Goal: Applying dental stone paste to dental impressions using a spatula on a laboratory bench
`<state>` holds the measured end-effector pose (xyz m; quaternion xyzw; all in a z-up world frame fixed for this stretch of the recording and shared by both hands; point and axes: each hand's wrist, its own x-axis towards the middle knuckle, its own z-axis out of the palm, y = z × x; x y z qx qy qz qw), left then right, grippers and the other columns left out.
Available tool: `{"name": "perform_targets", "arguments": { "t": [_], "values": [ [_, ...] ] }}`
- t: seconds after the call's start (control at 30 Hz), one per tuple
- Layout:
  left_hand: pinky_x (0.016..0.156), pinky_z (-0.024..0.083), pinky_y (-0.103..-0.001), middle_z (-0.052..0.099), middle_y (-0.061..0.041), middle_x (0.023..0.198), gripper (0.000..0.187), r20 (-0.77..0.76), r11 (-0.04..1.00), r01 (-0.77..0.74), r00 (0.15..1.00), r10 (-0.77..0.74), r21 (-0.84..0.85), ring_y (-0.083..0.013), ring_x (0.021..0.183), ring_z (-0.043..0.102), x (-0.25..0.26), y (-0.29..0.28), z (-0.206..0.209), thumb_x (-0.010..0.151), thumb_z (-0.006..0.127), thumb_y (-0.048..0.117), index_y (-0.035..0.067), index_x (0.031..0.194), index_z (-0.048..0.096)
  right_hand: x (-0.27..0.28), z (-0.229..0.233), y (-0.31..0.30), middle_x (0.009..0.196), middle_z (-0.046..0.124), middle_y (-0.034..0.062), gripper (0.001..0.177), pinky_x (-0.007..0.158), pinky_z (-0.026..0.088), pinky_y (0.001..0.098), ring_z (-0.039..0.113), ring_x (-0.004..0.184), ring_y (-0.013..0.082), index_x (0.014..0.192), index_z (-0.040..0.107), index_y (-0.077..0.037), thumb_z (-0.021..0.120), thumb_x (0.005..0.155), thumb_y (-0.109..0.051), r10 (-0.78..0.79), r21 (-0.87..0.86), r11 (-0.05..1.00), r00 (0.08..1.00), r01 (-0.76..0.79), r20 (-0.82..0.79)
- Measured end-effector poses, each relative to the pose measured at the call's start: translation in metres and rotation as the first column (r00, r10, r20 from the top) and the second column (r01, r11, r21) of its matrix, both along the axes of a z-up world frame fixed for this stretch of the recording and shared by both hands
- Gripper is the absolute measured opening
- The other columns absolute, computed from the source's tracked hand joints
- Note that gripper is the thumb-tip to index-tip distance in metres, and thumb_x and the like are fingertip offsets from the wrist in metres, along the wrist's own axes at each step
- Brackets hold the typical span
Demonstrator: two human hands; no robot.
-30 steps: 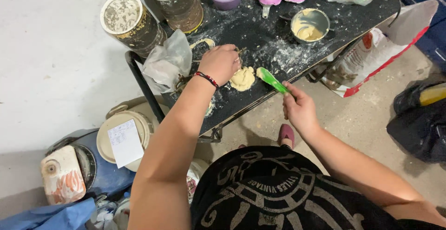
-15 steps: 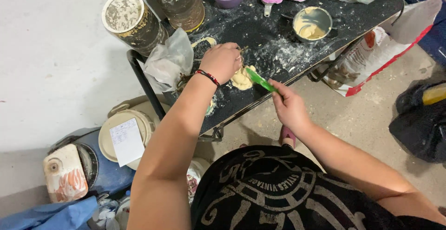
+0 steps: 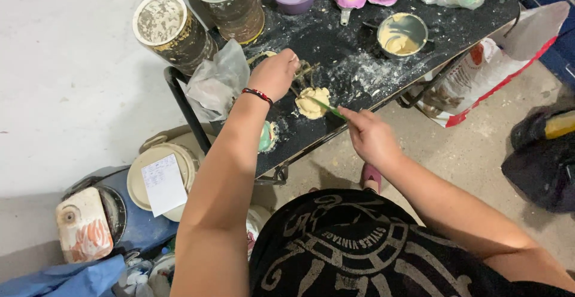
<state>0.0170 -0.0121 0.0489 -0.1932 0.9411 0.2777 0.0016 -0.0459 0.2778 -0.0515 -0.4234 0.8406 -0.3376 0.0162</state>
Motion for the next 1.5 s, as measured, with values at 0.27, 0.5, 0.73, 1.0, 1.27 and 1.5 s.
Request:
{"name": "perform_targets", "arguments": {
  "t": [0.27,0.5,0.73,1.0,1.27,1.5],
  "values": [
    [0.093,0.053,-0.058,0.072,-0.023,0.108,0.029,0.037,0.999,0.040,0.999,-0.040,0.004,-0.0481,0.111,0.066,0.002,0.010,0.012,0.108,0.044,0.029,0.008,0.113,0.063,-0.009,-0.003,0.009,0.088,0.065,0.0021,0.039,0.076,0.058,0.0454,0.071,0.090,0.0318,0.133,0.072,-0.031,0.062,0.099,-0.015,0.033,-0.041,0.999,0.999,-0.035,-0.028],
    [0.087,0.055,-0.054,0.070,-0.020,0.094,0.030,0.057,0.986,0.132,0.990,-0.126,-0.106,-0.0445,0.101,0.070,-0.002,0.010,-0.001,0.107,0.045,0.028,0.007,0.102,0.066,-0.024,0.044,0.018,0.102,0.073,0.0153,0.042,0.090,0.054,0.0496,0.071,0.099,0.0375,0.133,0.075,-0.016,0.065,0.096,0.001,0.053,-0.252,0.968,0.980,-0.003,0.191],
    [0.085,0.054,-0.058,0.068,-0.022,0.094,0.022,-0.066,0.955,0.154,0.982,-0.176,-0.253,-0.0470,0.100,0.068,0.007,0.027,-0.006,0.102,0.055,0.025,0.005,0.098,0.064,-0.118,0.088,0.054,0.076,0.060,0.0101,0.033,0.047,0.047,0.0251,0.056,0.053,0.0130,0.136,0.066,-0.004,0.053,0.106,0.000,-0.061,-0.438,0.837,0.851,0.329,0.522],
    [0.091,0.057,-0.051,0.071,-0.029,0.116,0.042,-0.492,0.947,0.138,0.827,-0.272,-0.291,-0.0413,0.107,0.069,0.042,0.100,0.046,0.113,0.039,0.019,-0.014,0.128,0.060,-0.201,0.113,0.043,0.067,0.064,0.0028,0.017,0.031,0.030,0.0260,0.047,0.039,0.0111,0.112,0.065,-0.020,0.054,0.104,-0.010,-0.323,0.036,0.893,0.582,0.449,0.746],
    [0.087,0.052,-0.051,0.066,-0.012,0.137,0.016,-0.138,0.987,-0.112,0.982,0.127,0.112,-0.0304,0.094,0.064,0.028,0.184,0.027,0.098,0.062,0.018,0.013,0.112,0.066,-0.279,0.075,0.053,0.076,0.064,0.0134,0.046,0.039,0.044,0.0327,0.058,0.050,0.0206,0.140,0.044,-0.014,0.048,0.105,-0.044,-0.131,0.137,0.990,0.582,0.035,0.802],
    [0.104,0.052,-0.053,0.067,-0.006,0.144,0.019,-0.087,0.954,-0.213,0.968,0.235,0.213,-0.0324,0.139,0.057,-0.046,0.245,0.002,0.098,0.065,0.027,0.016,0.114,0.068,-0.423,0.051,0.103,0.098,0.064,0.0074,0.047,0.077,0.046,0.0444,0.062,0.086,0.0253,0.136,0.052,-0.008,0.068,0.099,-0.032,-0.174,0.058,0.985,0.953,0.165,0.247]
  ]
}}
